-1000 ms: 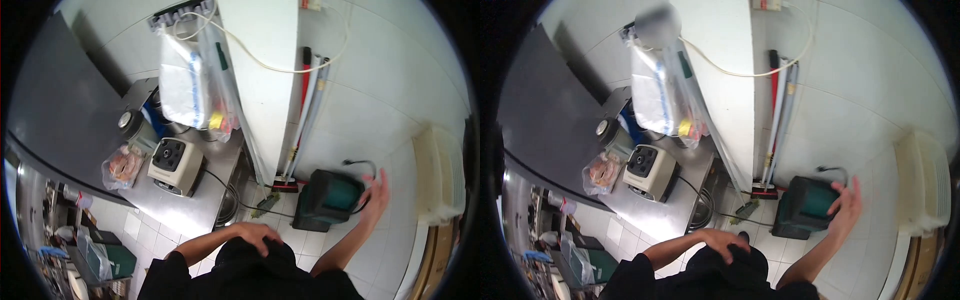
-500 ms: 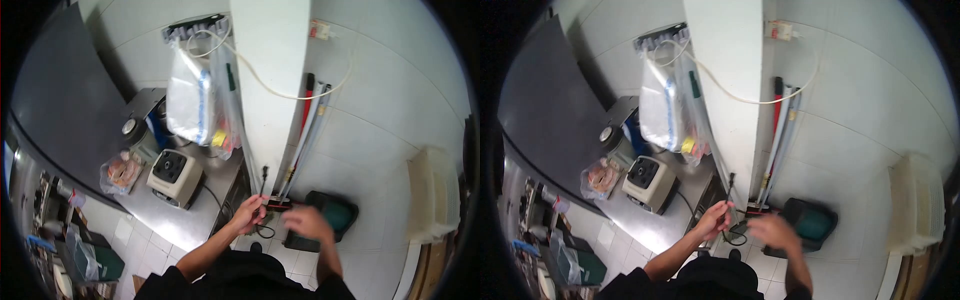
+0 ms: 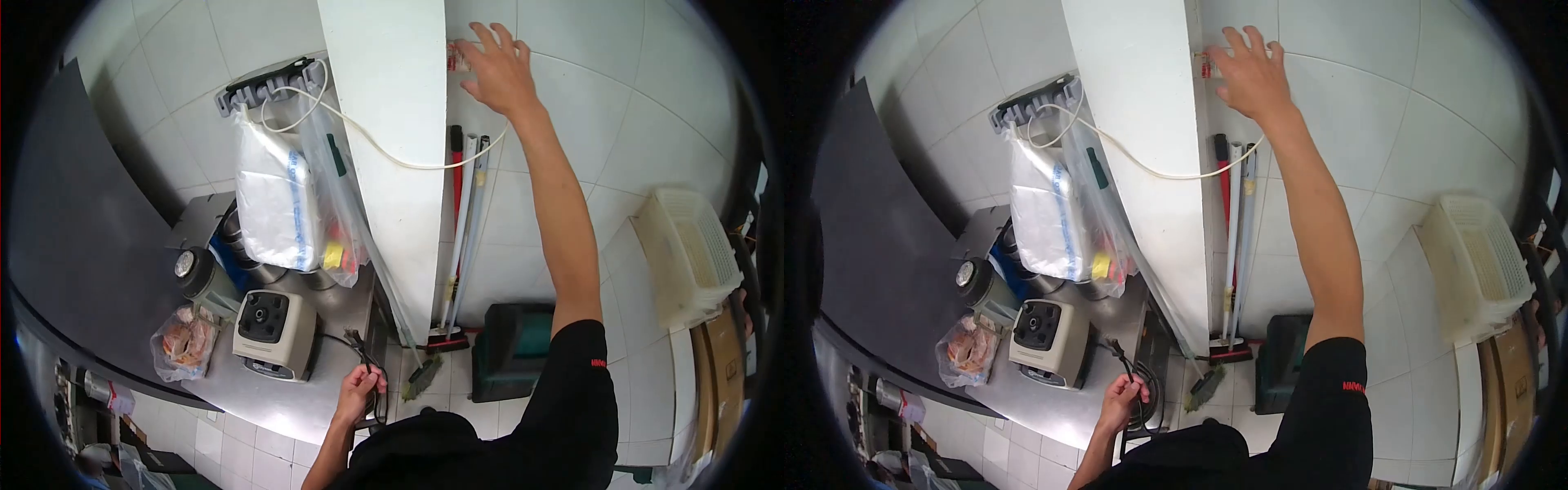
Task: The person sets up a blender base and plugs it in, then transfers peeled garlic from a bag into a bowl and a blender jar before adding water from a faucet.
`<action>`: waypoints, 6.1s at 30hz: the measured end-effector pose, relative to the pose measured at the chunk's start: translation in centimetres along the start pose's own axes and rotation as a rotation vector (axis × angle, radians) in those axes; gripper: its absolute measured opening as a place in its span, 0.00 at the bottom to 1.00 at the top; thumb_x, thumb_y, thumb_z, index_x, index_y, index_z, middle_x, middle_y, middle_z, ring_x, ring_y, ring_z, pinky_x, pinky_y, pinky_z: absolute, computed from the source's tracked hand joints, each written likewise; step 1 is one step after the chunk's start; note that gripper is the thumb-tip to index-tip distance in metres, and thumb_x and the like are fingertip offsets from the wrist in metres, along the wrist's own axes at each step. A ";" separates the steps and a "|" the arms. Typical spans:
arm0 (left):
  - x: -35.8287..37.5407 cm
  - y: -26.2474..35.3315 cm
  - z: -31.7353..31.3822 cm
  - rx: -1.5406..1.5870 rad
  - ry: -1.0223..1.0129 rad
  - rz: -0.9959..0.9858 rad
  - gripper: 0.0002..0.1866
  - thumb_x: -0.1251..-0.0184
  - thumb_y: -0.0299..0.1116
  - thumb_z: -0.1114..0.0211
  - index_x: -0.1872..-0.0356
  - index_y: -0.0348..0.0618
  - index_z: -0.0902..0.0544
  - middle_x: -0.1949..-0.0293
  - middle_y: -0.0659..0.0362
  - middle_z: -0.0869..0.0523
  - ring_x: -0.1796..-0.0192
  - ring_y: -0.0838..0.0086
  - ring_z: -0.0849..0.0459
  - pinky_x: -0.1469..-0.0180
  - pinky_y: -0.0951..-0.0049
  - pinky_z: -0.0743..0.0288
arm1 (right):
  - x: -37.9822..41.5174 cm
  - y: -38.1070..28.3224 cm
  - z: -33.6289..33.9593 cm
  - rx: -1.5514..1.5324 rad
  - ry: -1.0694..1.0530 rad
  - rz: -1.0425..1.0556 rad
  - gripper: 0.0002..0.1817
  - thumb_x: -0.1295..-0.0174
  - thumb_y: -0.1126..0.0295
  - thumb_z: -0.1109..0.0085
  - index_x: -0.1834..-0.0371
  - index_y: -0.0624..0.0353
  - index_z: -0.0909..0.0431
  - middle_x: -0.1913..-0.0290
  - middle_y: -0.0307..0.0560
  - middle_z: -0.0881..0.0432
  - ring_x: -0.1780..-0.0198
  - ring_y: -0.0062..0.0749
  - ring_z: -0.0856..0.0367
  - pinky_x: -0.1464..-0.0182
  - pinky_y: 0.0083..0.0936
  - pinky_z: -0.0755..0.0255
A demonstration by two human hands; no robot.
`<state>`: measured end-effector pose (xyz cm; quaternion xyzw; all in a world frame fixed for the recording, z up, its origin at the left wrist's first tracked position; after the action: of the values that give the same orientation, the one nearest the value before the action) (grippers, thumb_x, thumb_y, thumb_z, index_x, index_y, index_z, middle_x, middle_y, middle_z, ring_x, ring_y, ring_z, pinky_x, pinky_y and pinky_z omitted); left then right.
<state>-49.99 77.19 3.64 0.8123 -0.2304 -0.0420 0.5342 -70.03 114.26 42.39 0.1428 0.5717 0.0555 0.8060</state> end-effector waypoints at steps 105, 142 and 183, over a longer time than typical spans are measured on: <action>-6.9 22.0 7.9 -0.551 -0.244 -0.440 0.08 0.34 0.25 0.41 0.57 0.37 0.18 0.65 0.60 0.14 0.65 0.77 0.20 0.57 0.74 0.25 | -21.7 -18.0 -10.9 -0.183 -0.355 -0.250 0.17 0.46 0.70 0.40 0.51 0.54 0.25 0.54 0.54 0.17 0.49 0.50 0.19 0.47 0.40 0.26; -8.7 19.4 5.9 -0.408 -0.287 -0.344 0.13 0.30 0.30 0.43 0.50 0.36 0.20 0.59 0.59 0.14 0.61 0.78 0.20 0.54 0.74 0.26 | -13.9 -21.9 -4.5 -0.116 -0.392 0.159 0.18 0.45 0.70 0.39 0.50 0.56 0.19 0.55 0.55 0.19 0.53 0.51 0.22 0.48 0.39 0.28; -6.6 18.2 8.6 -0.376 -0.189 -0.363 0.11 0.29 0.31 0.43 0.54 0.36 0.19 0.62 0.60 0.14 0.63 0.78 0.20 0.55 0.75 0.25 | -17.6 -25.0 -10.2 -0.374 0.018 0.234 0.09 0.40 0.67 0.41 0.60 0.57 0.27 0.58 0.48 0.22 0.58 0.47 0.21 0.56 0.43 0.28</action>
<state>-64.60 66.74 14.95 0.7193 -0.1181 -0.2547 0.6355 -87.43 87.72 47.88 0.0556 0.5384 0.2550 0.8013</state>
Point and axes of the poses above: each hand's wrist, its own x-axis away from the middle knuckle, its own z-axis out of the back of the hand, y = z × x, the point moved 2 cm from there along -x, towards the middle knuckle
